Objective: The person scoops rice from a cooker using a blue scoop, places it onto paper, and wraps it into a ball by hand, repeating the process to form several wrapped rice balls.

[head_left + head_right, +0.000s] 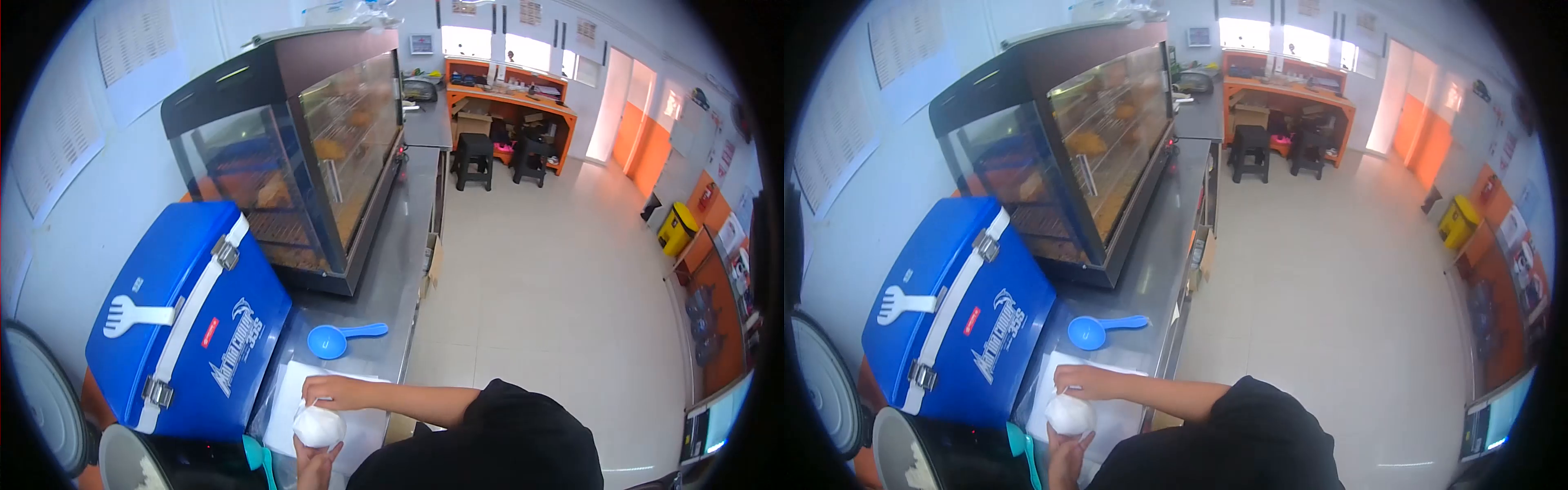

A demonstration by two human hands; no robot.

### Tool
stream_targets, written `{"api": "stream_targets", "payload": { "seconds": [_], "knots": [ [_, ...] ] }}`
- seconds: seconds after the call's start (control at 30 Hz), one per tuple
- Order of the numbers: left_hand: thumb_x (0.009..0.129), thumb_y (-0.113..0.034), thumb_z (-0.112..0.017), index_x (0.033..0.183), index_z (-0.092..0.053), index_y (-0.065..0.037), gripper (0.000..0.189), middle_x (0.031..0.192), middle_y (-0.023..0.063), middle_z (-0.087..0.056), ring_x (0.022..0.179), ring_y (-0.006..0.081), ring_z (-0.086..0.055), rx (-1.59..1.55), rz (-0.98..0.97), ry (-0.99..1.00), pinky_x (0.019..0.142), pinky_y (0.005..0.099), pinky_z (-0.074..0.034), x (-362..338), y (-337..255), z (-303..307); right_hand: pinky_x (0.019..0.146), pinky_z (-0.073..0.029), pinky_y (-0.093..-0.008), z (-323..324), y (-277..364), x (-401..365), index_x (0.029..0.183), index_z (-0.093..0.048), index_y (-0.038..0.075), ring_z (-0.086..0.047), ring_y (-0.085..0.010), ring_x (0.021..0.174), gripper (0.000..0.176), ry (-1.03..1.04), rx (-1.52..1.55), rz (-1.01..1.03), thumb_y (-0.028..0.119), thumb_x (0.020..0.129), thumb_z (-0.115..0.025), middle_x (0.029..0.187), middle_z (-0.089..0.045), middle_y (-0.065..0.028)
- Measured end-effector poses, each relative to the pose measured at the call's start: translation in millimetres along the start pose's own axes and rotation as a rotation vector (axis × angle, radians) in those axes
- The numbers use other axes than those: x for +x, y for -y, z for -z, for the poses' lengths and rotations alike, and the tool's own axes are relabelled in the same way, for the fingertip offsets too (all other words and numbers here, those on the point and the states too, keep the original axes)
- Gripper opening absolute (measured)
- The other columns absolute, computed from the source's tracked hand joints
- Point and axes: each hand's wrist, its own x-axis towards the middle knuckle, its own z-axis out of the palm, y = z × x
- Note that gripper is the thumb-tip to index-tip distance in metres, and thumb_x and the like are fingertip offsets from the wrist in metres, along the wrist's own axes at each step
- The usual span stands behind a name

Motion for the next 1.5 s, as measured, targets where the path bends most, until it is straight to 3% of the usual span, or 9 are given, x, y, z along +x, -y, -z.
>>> {"api": "stream_targets", "payload": {
  "seconds": [0.4,0.57,0.67,0.87,1.0,1.17,1.33,1.43,1.5],
  "knots": [
    [0.075,0.002,-0.062,0.141,-0.026,-0.005,0.076,0.132,0.015,-0.044,0.123,0.0294,-0.046,-0.024,-0.14,0.142,0.105,0.0452,-0.036,19.8,40.5,16.4,0.088,-0.045,-0.0294,-21.9,-0.1,-40.7,0.099,-0.064,0.005,-0.057,-0.0146,0.1,0.013,-0.221,0.529,-0.381,0.001,0.088,-0.059,0.101,-0.061,-0.0045],
    [0.086,0.002,-0.05,0.128,-0.051,-0.004,0.043,0.122,0.0172,-0.059,0.112,0.0325,-0.054,-0.055,0.068,-0.134,0.099,0.0392,-0.042,13.2,27.3,-19.9,0.098,-0.039,-0.0292,-22.9,-8.6,-61.4,0.109,-0.064,0.003,-0.054,-0.0142,0.109,0.02,-0.25,0.674,-0.589,0.009,0.093,-0.055,0.113,-0.062,-0.0065],
    [0.074,0.001,-0.065,0.141,-0.028,-0.003,0.077,0.13,0.0147,-0.045,0.122,0.0286,-0.047,-0.246,0.047,-0.007,0.105,0.044,-0.037,31.9,31.2,-29.9,0.103,-0.035,-0.0336,-0.5,-34.9,-77.4,0.113,-0.064,0.003,-0.052,-0.0184,0.114,0.027,-0.189,0.659,-0.459,0.019,0.095,-0.054,0.116,-0.061,-0.0093],
    [0.068,-0.006,-0.076,0.124,-0.039,0.001,0.068,0.119,0.0145,-0.048,0.11,0.026,-0.05,0.65,-0.21,-0.097,0.097,0.0377,-0.04,72.4,35.8,-58.2,0.103,-0.037,-0.0394,46.9,-2.4,-69.0,0.126,-0.05,-0.001,-0.05,-0.0303,0.116,0.062,0.134,-0.217,-0.437,0.037,0.081,-0.07,0.123,-0.055,-0.0162],
    [0.066,-0.011,-0.078,0.124,-0.039,0.001,0.071,0.116,0.0176,-0.048,0.11,0.033,-0.049,1.168,-0.544,0.069,0.094,0.04,-0.043,101.0,36.3,-82.6,0.097,-0.042,-0.0382,48.1,-28.4,-81.5,0.128,-0.046,0.001,-0.053,-0.0274,0.112,0.077,-0.124,0.062,-0.506,0.03,0.068,-0.083,0.118,-0.055,-0.0165],
    [0.067,-0.004,-0.071,0.123,-0.045,-0.002,0.062,0.135,0.0208,-0.04,0.119,0.0382,-0.046,0.836,-0.412,0.111,0.096,0.0452,-0.042,110.1,14.5,-125.7,0.087,-0.048,-0.0382,92.7,-46.0,-102.2,0.122,-0.052,0.0,-0.061,-0.0278,0.101,0.071,-0.294,0.101,-0.714,0.031,0.066,-0.083,0.108,-0.063,-0.0167],
    [0.071,-0.001,-0.064,0.109,-0.059,-0.006,0.038,0.116,0.0169,-0.057,0.109,0.0373,-0.053,1.303,-0.865,-0.305,0.092,0.0466,-0.042,78.4,22.3,-40.1,0.085,-0.05,-0.0362,169.0,-95.1,-103.5,0.117,-0.055,-0.002,-0.062,-0.0237,0.097,0.055,-0.79,0.111,-0.773,0.029,0.076,-0.076,0.105,-0.064,-0.0151],
    [0.079,0.006,-0.05,0.112,-0.053,-0.002,0.034,0.111,0.019,-0.054,0.102,0.0354,-0.054,1.288,-0.731,-0.97,0.093,0.0422,-0.041,37.3,22.6,12.2,0.082,-0.05,-0.0387,231.7,-105.7,-82.7,0.115,-0.056,-0.003,-0.064,-0.0296,0.091,0.054,-0.541,-0.275,-1.004,0.034,0.078,-0.072,0.095,-0.066,-0.0164],
    [0.082,0.005,-0.047,0.12,-0.052,0.0,0.038,0.118,0.0175,-0.053,0.107,0.0317,-0.053,0.777,-0.51,-1.089,0.097,0.0408,-0.04,20.8,46.2,49.1,0.088,-0.047,-0.0409,250.2,-125.4,-79.8,0.123,-0.053,-0.001,-0.059,-0.0346,0.104,0.068,-0.179,-0.638,-1.135,0.047,0.078,-0.07,0.115,-0.06,-0.0207]
  ]
}}
